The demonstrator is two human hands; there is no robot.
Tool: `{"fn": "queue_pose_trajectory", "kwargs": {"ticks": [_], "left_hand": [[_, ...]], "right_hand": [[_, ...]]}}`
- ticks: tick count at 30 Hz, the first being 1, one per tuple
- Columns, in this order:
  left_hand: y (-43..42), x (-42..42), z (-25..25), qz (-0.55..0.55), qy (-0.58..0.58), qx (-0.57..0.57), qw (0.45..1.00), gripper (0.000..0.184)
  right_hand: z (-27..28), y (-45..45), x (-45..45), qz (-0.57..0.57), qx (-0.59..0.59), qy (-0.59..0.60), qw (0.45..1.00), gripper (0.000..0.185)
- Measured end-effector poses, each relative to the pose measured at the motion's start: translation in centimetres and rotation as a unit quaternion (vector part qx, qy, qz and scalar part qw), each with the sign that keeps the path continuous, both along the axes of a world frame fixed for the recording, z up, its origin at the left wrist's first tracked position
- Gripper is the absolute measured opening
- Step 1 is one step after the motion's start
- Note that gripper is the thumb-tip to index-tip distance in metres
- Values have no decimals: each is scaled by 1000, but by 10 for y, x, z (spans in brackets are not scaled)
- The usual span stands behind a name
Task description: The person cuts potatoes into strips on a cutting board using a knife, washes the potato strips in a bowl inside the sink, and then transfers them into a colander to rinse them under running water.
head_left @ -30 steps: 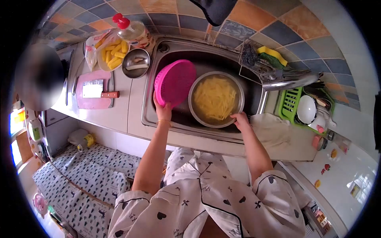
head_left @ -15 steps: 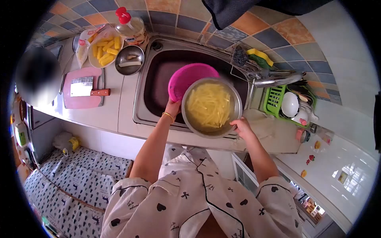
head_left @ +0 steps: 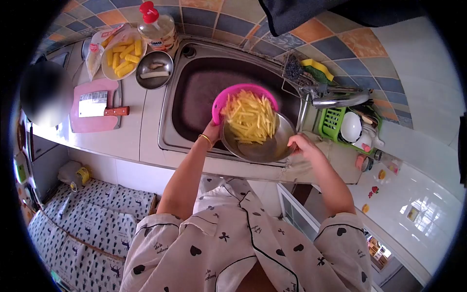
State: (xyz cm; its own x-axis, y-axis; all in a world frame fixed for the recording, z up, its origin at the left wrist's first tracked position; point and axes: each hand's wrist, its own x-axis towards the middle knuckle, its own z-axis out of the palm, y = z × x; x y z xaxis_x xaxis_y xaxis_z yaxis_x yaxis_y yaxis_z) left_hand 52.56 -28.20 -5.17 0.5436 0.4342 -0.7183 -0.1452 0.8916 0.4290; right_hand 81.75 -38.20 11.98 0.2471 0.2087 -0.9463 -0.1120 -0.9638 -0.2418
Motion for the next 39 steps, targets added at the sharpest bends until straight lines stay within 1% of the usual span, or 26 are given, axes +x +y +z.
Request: {"fn": "queue_pose_trajectory", "kwargs": {"ticks": [1,4,7,10,11,14,16,17,20,23,26,27,29,30,32,33,35,36,38,39], "left_hand": [[0,1,-1,9,-12,2,1000,30],[4,3,-3,-7,-17,-15,1000,29],[6,2,-3,1,-22,-53,998,29],[5,1,-12,-18,15,-43,999,29],[3,1,-14,-3,6,-37,999,29],[1,4,5,39,-18,-38,998,31],[1,5,11,70,-29,-60,995,32],[0,4,7,60,-20,-57,996,32],[-5,3,-19,22,11,-54,998,35],[-7,2,-33,-11,32,-60,998,36],[-5,2,-27,38,-41,-71,996,35],[-5,3,-22,32,-31,-53,998,34],[2,4,-15,-6,7,-61,998,32],[5,4,-12,-26,27,-64,997,31],[10,-2,-4,-26,52,-67,996,34],[12,-6,-3,-25,64,-67,995,36],[17,-16,-16,8,24,-60,998,36],[18,-21,-21,23,5,-57,998,36],[29,-27,-5,52,41,-64,996,37],[34,-31,-3,62,49,-62,995,37]], "right_hand": [[-7,1,11,5,6,6,1000,14],[-6,23,19,21,-38,75,996,17],[-3,33,27,23,-71,82,994,21],[1,33,26,19,-95,98,990,23],[3,31,24,15,-103,103,989,23],[-12,16,24,-7,-159,75,984,25],[-2,20,23,11,-147,93,985,24],[3,22,22,19,-142,102,984,23],[12,12,23,-57,-52,85,993,21],[18,14,21,-51,-48,80,994,18],[11,15,27,7,-106,87,991,9],[15,14,26,-8,-94,95,991,10],[29,9,25,-39,-71,109,991,10],[34,5,26,-50,-66,95,992,10],[40,-2,27,-70,-56,68,994,10],[29,-13,37,-57,-41,49,996,10],[-2,-43,61,-32,-11,13,999,11],[2,-43,59,-18,-15,11,1000,14],[21,-34,50,8,-22,6,1000,22],[22,-33,45,4,-2,-1,1000,24]]}}
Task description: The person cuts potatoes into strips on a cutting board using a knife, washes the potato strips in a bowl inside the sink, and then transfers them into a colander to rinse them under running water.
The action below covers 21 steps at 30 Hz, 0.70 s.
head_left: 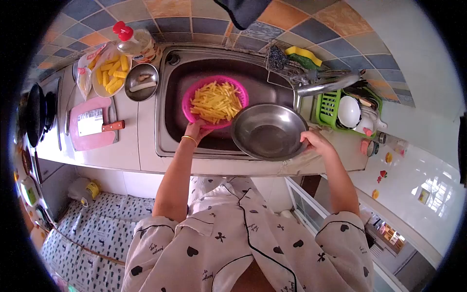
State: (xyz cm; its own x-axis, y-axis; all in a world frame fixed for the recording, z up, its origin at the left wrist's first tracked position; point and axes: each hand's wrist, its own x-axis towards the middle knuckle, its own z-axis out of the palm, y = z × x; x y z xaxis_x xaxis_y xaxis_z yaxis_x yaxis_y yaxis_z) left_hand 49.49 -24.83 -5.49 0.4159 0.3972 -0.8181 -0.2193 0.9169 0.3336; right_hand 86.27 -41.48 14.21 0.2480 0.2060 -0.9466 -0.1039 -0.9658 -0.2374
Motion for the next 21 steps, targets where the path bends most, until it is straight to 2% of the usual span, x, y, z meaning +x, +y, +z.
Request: {"fn": "queue_pose_trajectory", "kwargs": {"ticks": [3,5,7,9,11,14,21], "left_hand": [[13,-10,7,6,25,1,1000,34],[17,-14,14,33,30,-5,999,31],[19,-17,15,52,14,-2,999,31],[19,-20,13,54,14,-2,998,31],[17,-24,9,45,34,-3,998,32],[9,-22,12,39,-12,-3,999,33],[-17,12,7,-37,0,-23,999,32]], "right_hand": [[-9,2,-13,-8,47,-27,999,34],[-35,-2,-14,-9,62,-52,997,45],[-105,-18,-6,46,97,-134,985,52],[-126,-18,-14,32,122,-165,978,58],[-114,9,-50,-47,137,-142,979,63],[-178,8,-61,-64,180,-127,973,59],[-223,19,-80,-131,165,-84,974,50]]}}
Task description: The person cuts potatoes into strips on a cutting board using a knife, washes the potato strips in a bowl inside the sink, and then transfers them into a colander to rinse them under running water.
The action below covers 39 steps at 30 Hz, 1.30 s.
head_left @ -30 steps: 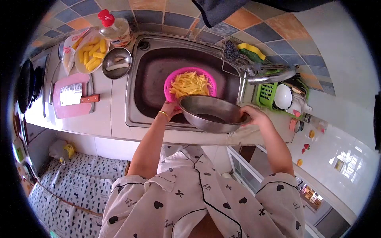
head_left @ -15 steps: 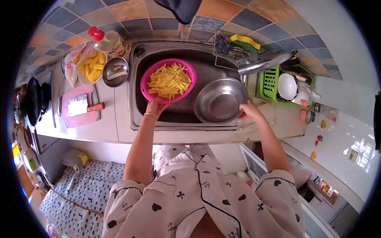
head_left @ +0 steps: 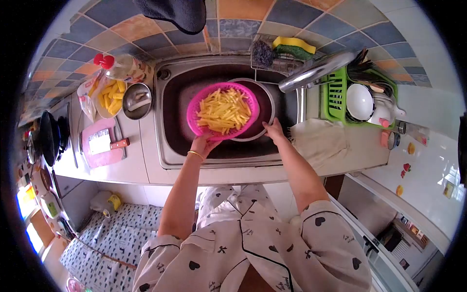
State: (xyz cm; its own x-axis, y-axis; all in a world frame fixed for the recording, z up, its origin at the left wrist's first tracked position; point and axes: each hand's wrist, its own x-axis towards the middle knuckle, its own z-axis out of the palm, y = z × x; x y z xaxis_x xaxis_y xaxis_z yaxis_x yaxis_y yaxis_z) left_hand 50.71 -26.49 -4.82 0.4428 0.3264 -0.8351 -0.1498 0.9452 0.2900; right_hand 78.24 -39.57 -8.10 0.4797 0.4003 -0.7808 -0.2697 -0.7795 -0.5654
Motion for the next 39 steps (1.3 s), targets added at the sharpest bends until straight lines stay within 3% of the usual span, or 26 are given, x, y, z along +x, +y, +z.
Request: {"fn": "queue_pose_trajectory", "kwargs": {"ticks": [1,3,6,7,8,9,11,14,17,20,23,26,27,30,33,36,37,38,39], "left_hand": [[-5,6,-2,5,-8,9,1000,33],[-14,24,-4,-12,2,20,1000,34],[-19,46,-6,-25,5,20,999,34],[-22,53,-9,-18,2,27,999,34],[-25,57,-14,-11,-2,33,999,34],[-26,60,-20,-11,10,36,999,34],[-31,66,-40,-12,31,42,999,34],[-34,58,-86,-127,98,55,986,40],[-23,88,15,-278,406,144,859,42],[-39,73,-51,-273,532,471,648,39],[-33,76,-56,-166,386,512,749,33],[-30,93,-31,-101,260,390,877,31],[-29,101,-33,-59,227,400,886,24],[-19,111,-31,76,27,202,976,21],[-19,125,-21,133,22,169,976,21],[-9,125,-27,71,-25,176,982,14],[-4,125,-45,26,-13,263,964,13],[-3,127,-63,13,13,259,966,12],[1,135,-42,1,61,212,975,12]], "right_hand": [[-5,-4,3,77,-31,-112,990,46],[-6,-11,8,224,-90,-328,913,40],[23,-15,28,175,2,-416,892,36],[42,-11,34,53,54,-278,958,37],[66,-6,38,-73,103,-129,984,39],[89,0,45,-113,132,-83,981,41],[118,15,63,-169,132,-59,975,47],[134,31,95,-219,113,-73,966,57],[134,45,121,-238,102,-59,964,59],[134,59,136,-254,89,-52,962,57],[125,61,144,-228,83,-83,967,51],[111,61,151,-185,58,-124,973,61],[109,60,151,-185,64,-122,973,61],[108,59,151,-188,74,-109,973,59],[111,60,149,-197,62,-87,975,56],[107,59,148,-201,71,-80,974,56],[106,57,147,-202,86,-76,973,56],[106,56,146,-203,101,-73,971,56],[108,55,144,-204,100,-64,972,56]]}}
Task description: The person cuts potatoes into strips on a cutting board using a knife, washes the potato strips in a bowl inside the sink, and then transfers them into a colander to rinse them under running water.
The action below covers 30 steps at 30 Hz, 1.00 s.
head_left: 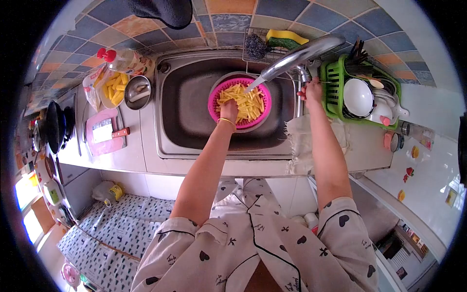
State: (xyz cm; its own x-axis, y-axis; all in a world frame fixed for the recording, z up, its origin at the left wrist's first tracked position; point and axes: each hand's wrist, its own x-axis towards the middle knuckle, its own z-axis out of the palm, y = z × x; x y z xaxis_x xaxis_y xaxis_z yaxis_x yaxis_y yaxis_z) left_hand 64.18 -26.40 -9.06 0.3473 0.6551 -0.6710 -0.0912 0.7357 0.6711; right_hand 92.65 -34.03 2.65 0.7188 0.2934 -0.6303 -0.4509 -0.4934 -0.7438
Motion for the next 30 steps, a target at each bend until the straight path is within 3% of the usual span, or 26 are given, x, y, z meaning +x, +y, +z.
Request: {"fn": "queue_pose_trajectory", "kwargs": {"ticks": [3,7,9,12,16,19,22,25,28,30], "left_hand": [[10,20,47,12,69,-104,992,15],[25,39,50,34,65,-142,987,15],[32,48,63,5,111,-149,983,18],[33,51,100,8,47,-111,993,25],[39,46,82,-1,63,-68,996,35],[45,48,66,-52,200,41,977,50],[58,46,66,-190,257,131,938,56],[67,49,58,-108,222,23,969,50],[64,52,32,-131,134,-49,981,53],[71,49,-25,-310,272,173,895,52]], "right_hand": [[8,-3,-14,22,9,55,998,52],[18,8,-81,104,14,158,982,32],[20,22,-122,91,137,273,948,26],[14,48,-159,35,211,321,923,22],[11,79,-173,18,193,400,896,23],[12,98,-174,69,146,415,896,28],[21,105,-175,52,142,383,911,33],[38,101,-173,54,123,404,905,34],[16,102,-169,44,110,417,901,36],[7,99,-168,32,116,401,908,38]]}}
